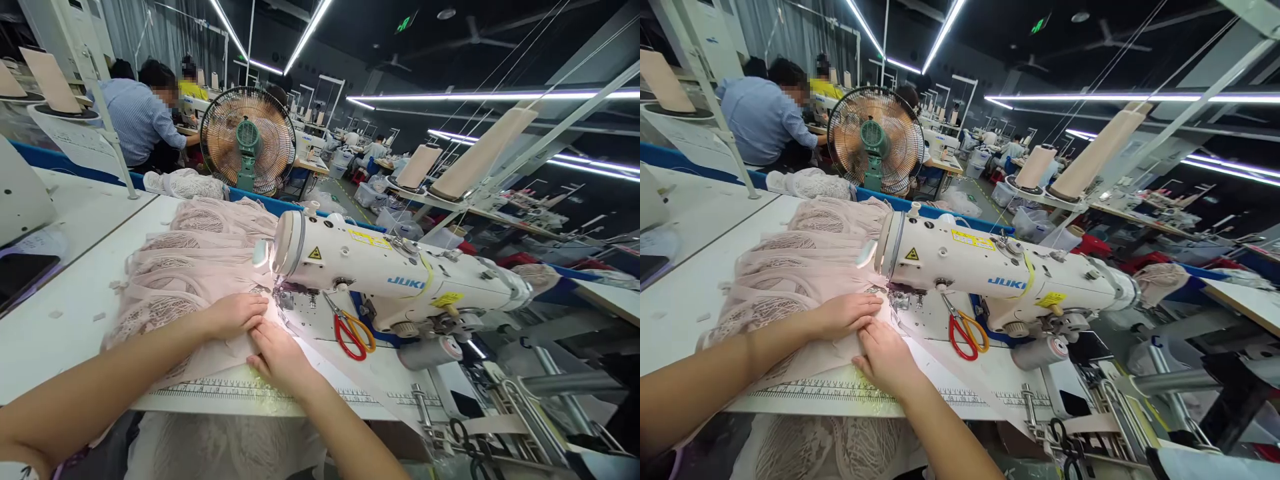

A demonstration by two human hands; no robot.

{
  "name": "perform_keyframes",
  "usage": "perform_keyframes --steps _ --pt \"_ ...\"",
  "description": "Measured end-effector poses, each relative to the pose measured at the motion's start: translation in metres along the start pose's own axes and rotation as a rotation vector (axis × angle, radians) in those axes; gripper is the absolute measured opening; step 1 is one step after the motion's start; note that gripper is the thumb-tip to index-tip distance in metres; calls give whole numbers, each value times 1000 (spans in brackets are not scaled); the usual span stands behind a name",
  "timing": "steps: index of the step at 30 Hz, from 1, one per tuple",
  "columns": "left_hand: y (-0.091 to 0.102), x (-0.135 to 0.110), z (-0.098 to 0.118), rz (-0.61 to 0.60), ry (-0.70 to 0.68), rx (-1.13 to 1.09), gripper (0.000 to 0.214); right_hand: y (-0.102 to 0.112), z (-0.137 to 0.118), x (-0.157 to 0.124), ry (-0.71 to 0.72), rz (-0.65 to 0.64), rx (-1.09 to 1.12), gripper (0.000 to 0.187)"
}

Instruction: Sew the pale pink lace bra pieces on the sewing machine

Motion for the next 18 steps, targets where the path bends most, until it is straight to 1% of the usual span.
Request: perform_keyframes --steps 4,9,18 --pt "2 6 -1 36 7 18 35 5 4 -12 -8 50 3 47" --pt "5 7 -1 50 21 18 32 14 4 -13 4 110 -3 45" --pt "7 10 0 64 12 55 31 12 11 -17 1 149 -17 45"
Point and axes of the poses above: each hand's wrist, its own x-axis towards the middle knuckle, its own y-axis out of the back of the hand, z = x × y, the point moved 9 cm from there along x, towards the middle knuckle, and after that the axes turned 5 degrees about z, right-handed, at the moved point
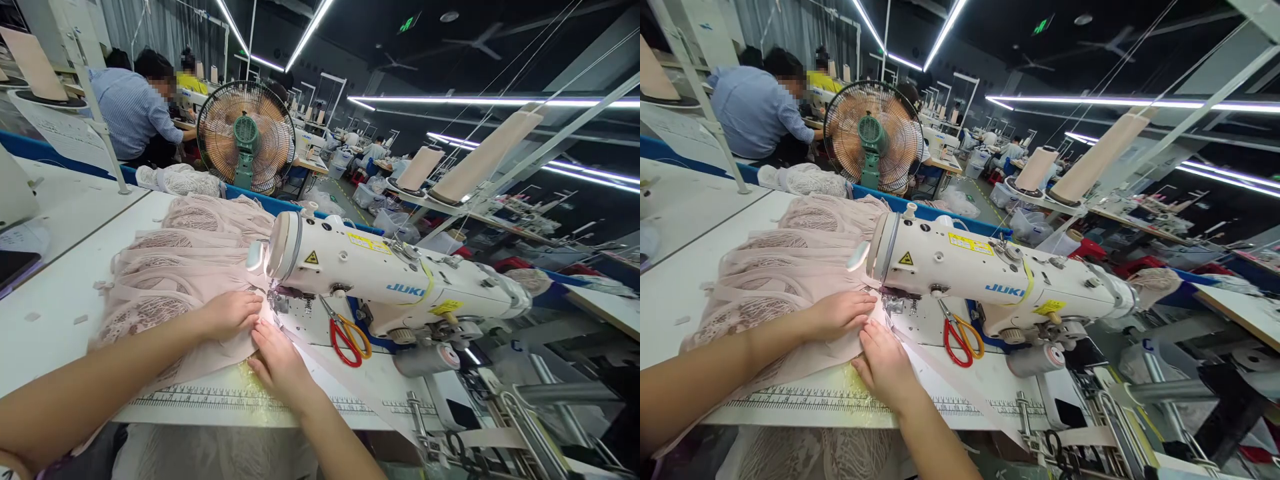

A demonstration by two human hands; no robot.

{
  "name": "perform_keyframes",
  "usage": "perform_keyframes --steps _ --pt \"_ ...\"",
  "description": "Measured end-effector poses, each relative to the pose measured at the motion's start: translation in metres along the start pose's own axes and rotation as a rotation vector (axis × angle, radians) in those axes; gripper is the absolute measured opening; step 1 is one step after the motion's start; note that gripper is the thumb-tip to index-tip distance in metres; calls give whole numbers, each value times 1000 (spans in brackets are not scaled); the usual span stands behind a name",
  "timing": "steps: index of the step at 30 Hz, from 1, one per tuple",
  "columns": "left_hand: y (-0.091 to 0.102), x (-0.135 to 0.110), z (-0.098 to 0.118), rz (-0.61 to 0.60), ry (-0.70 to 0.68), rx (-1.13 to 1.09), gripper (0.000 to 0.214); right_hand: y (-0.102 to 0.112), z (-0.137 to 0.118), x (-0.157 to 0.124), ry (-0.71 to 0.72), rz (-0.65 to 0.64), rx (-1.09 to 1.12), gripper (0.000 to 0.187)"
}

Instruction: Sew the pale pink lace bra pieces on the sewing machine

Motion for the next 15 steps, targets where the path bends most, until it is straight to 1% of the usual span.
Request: perform_keyframes --steps 7,10,12,15 --pt "-1 7 -10 -41 -13 36 31 0 3 1 -17 16 0 44" --pt "5 13 -11 -33 -53 45 27 2 5 1 -45 19 5 44" --pt "11 13 -4 -6 -88 5 23 6 6 1 -54 51 6 42" --pt "15 4 17 14 -155 -77 22 16 10 0 -73 153 1 37"
Point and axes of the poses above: each hand's wrist, its own x-axis towards the middle knuckle, its own y-axis out of the back of the hand, z = x × y, the point moved 9 cm from there along x, towards the middle knuckle, and after that the axes turned 5 degrees about z, right-handed, at the moved point
